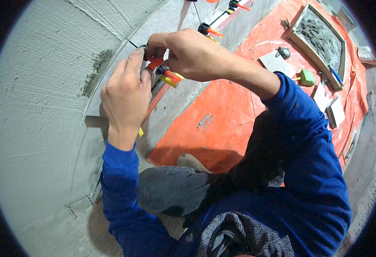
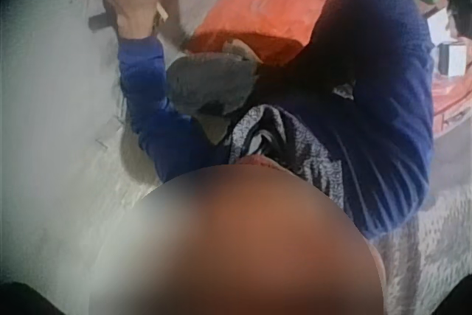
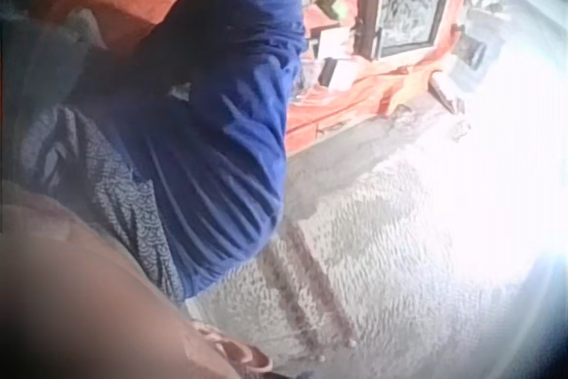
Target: The person installs wall tiles by placing them against a prepared wall and securing them with tile leveling clips and wedges. They use a rubber mallet to tap the tiles into alignment and repeatedly adjust the leveling system to ensure even spacing.
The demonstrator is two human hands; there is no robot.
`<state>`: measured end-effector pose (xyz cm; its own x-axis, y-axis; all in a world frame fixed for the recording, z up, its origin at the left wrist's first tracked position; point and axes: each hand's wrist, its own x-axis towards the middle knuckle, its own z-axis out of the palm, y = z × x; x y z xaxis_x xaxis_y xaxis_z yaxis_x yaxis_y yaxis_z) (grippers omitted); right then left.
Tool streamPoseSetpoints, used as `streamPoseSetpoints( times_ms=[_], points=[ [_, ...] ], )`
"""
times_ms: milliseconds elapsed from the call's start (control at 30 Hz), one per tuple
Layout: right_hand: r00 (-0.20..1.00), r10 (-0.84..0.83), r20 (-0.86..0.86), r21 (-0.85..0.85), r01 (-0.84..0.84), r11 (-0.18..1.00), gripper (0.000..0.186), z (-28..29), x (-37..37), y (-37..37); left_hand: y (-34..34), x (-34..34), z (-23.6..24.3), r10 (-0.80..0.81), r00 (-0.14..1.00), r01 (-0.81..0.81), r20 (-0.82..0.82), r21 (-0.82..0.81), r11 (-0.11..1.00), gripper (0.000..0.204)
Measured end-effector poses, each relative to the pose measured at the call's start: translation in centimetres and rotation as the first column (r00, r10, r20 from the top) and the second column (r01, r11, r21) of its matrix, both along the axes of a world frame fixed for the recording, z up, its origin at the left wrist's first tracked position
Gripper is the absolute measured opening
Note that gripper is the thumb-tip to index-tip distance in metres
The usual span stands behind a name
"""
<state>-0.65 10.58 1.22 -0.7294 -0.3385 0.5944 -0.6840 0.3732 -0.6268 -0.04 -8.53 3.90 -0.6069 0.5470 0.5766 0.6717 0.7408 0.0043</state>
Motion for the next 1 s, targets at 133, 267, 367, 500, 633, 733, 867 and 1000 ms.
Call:
streamPoseSetpoints(
  times_ms=[133, 267, 367, 500, 633, 733, 867, 1000],
  points=[
    [0.998, -0.033, 0.050, 0.036, 0.031, 0.999, 0.037, 0.4, 0.9, 0.9, -0.2, 0.1, -0.1, 0.023, 0.999, -0.024, -0.024, -0.025, 0.999, 0.036],
    [0.983, -0.077, 0.170, 0.050, 0.069, 0.996, 0.045, 0.2, 1.9, 1.6, -0.4, 0.1, -0.5, 0.026, 1.000, -0.027, -0.012, -0.032, 0.999, 0.035],
    [0.960, 0.009, 0.281, -0.056, 0.007, 0.998, 0.046, -0.7, 2.4, 1.1, -0.4, 0.1, -1.2, 0.021, 1.000, -0.021, 0.010, 0.009, 1.000, 0.035],
    [0.964, 0.002, 0.266, -0.172, 0.046, 0.984, 0.048, -1.6, 2.6, -0.4, -0.1, 0.4, -1.7, -0.022, 0.995, 0.002, 0.094, 0.203, 0.979, 0.033],
    [0.925, -0.013, 0.379, -0.177, 0.086, 0.980, 0.035, -1.5, 1.7, -1.0, -0.4, 2.2, -1.2, -0.203, 0.805, -0.225, 0.558, 0.603, 0.765, 0.028],
    [0.803, 0.291, 0.521, -0.528, 0.035, 0.849, 0.020, -1.6, 1.5, -0.8, -1.2, 3.4, -0.4, -0.229, 0.687, -0.349, 0.689, 0.590, 0.728, 0.027],
    [0.676, 0.561, 0.478, -0.788, 0.048, 0.614, 0.015, -1.9, 1.3, -0.6, -2.1, 4.9, -1.0, -0.351, 0.546, -0.433, 0.761, 0.615, 0.659, 0.025],
    [0.721, 0.525, 0.453, -0.707, -0.069, 0.704, 0.010, -2.0, 0.6, 0.1, -1.4, 6.6, -4.3, -0.442, 0.558, -0.538, 0.702, 0.712, 0.451, 0.023]
  ],
)
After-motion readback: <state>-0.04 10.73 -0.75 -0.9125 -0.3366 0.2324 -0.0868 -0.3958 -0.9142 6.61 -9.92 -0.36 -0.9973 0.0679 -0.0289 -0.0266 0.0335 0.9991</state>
